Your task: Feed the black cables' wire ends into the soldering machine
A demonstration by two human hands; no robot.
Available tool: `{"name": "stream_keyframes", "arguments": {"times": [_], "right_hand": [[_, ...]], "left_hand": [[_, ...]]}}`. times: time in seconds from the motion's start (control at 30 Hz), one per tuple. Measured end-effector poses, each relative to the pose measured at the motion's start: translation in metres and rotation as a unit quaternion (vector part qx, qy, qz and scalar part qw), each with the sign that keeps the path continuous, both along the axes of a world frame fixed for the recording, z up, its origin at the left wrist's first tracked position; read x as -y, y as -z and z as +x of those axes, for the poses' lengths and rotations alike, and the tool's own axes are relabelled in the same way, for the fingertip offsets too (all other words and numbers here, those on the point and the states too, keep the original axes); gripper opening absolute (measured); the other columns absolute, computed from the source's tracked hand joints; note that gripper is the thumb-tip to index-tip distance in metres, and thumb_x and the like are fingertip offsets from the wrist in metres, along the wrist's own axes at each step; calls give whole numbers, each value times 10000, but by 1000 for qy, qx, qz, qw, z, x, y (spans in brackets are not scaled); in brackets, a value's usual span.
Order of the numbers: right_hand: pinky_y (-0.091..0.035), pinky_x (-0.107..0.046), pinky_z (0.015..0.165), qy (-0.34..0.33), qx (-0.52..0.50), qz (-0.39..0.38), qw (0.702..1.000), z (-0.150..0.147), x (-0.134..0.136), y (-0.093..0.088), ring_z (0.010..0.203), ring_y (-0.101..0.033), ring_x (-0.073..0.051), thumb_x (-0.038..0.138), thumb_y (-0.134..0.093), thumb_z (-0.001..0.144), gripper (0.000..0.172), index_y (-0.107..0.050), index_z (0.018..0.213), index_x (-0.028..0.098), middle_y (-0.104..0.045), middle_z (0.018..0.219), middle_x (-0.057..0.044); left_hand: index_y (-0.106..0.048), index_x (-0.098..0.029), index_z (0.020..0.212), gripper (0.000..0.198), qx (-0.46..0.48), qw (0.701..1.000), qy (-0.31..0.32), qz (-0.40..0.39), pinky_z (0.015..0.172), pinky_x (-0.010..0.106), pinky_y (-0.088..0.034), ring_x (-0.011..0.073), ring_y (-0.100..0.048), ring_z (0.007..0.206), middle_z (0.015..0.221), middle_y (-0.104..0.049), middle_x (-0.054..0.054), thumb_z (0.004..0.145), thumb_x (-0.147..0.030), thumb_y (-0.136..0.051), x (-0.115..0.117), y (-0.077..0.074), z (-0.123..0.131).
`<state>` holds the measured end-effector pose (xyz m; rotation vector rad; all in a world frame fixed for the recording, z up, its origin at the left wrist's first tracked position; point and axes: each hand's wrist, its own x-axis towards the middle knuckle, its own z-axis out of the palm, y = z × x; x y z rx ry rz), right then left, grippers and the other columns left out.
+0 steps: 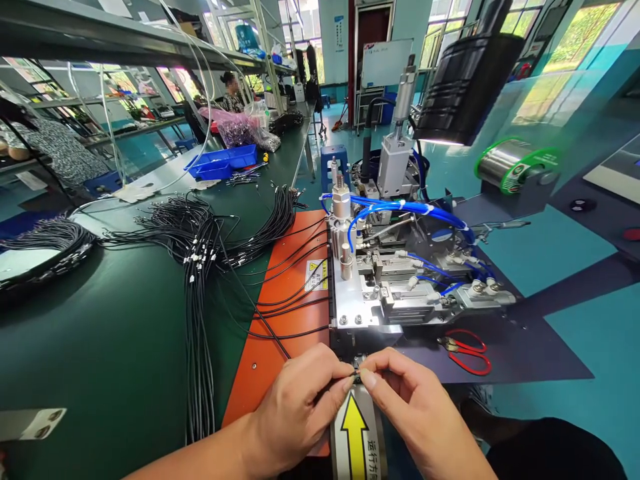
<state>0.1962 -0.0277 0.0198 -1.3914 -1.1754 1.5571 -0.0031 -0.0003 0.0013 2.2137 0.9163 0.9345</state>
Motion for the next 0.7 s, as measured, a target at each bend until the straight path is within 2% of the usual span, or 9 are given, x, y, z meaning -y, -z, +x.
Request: {"name": "stream_keyframes", "arguments": {"times": [0.1, 0.3, 0.43, 0.7], "right_hand": [[-505, -229, 685, -4, 7, 7, 1000, 3, 0, 0, 756, -578, -162, 527, -648, 910, 321, -702, 875, 212, -637, 812, -10], [-487, -245, 782, -47, 76, 33, 995, 12, 1, 1, 852, -574, -183, 541, -560, 965, 343, -691, 911, 229, -643, 885, -19], [-471, -224, 778, -41, 86, 34, 995, 11, 1, 1, 869, -569, -171, 537, -550, 977, 323, -684, 943, 245, -646, 900, -3], [-471, -233, 744, -18, 124, 50, 991, 8, 1, 1, 814, -575, -171, 551, -540, 976, 370, -687, 853, 234, -643, 846, -4]], "left_hand": [[-684, -167, 1034, 161, -7, 1000, 3, -1, 637, 273, -464, 170, -585, 738, 838, -638, 67, 989, -195, -533, 0, -1, 0], [-677, -167, 1004, 151, -18, 1000, 4, 4, 626, 278, -437, 165, -568, 720, 822, -625, 59, 993, -201, -530, 1, -1, 0], [-680, -167, 1012, 155, -22, 1000, 6, -3, 639, 278, -444, 168, -574, 733, 820, -622, 58, 991, -196, -529, 1, -1, 0], [-689, -170, 1014, 179, -28, 1000, 8, -2, 627, 275, -448, 165, -578, 716, 809, -626, 55, 1000, -205, -514, 1, -3, 0]]}}
